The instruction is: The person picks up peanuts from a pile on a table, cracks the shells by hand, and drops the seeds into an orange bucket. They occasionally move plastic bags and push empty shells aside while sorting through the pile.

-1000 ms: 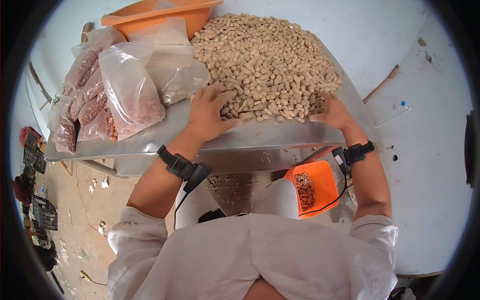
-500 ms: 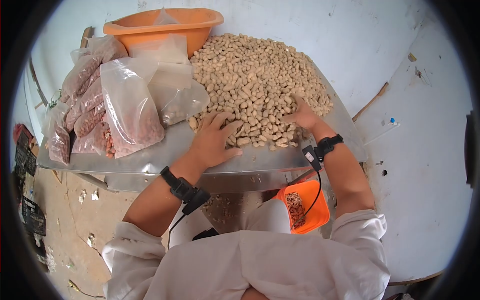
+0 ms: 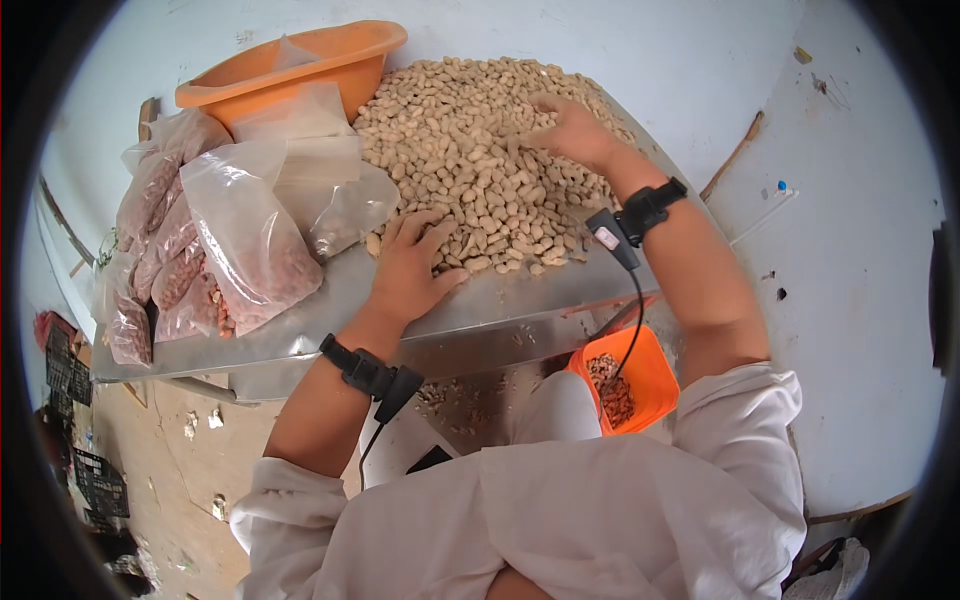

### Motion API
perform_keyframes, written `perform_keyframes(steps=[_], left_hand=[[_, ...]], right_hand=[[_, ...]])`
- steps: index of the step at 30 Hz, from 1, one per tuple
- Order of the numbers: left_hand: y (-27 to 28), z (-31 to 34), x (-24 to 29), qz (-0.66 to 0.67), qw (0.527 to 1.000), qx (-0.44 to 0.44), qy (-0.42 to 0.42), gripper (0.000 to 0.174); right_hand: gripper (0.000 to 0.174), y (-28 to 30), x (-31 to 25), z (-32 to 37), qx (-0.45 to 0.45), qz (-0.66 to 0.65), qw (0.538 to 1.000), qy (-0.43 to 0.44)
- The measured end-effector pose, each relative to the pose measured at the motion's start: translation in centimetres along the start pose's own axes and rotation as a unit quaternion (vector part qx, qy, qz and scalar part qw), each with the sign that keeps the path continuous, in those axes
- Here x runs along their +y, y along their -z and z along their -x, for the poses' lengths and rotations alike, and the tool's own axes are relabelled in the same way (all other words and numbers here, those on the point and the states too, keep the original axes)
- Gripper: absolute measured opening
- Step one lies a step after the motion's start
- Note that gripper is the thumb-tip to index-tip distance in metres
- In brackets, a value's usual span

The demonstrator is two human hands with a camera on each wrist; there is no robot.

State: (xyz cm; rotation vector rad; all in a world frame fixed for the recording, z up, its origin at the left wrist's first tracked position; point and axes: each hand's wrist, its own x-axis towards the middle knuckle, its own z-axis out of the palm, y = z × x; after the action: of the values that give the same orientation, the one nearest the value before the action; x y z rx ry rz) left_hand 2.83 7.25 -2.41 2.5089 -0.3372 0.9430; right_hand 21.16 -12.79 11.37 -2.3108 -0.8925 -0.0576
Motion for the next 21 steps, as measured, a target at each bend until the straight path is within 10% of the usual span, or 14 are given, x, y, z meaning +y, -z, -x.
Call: perform_keyframes(steps=[4, 7, 14, 21], left_hand=[[0.2, 0.1, 0.3, -0.034, 0.999, 0.019, 0.006, 0.058], [1.6, 0.0, 1.3, -0.067, 0.996, 0.002, 0.054, 0.062], [5.4, 0.5, 1.1, -0.085, 0.956, -0.201, 0.199, 0.077], [1.3, -1.9, 3.9, -0.059, 0.971, -0.186, 0.14, 0.084]], right_hand=[[0.073, 1.3, 2.8, 6.6, -0.063, 0.111, 0.991, 0.033], [0.077, 1.5, 2.8, 11.5, -0.179, 0.025, 0.977, -0.113], [0.082, -0.6, 6.3, 14.7, -0.121, 0.148, 0.982, -0.002], [0.085, -5.8, 4.0, 11.6, -0.074, 0.118, 0.989, -0.038]])
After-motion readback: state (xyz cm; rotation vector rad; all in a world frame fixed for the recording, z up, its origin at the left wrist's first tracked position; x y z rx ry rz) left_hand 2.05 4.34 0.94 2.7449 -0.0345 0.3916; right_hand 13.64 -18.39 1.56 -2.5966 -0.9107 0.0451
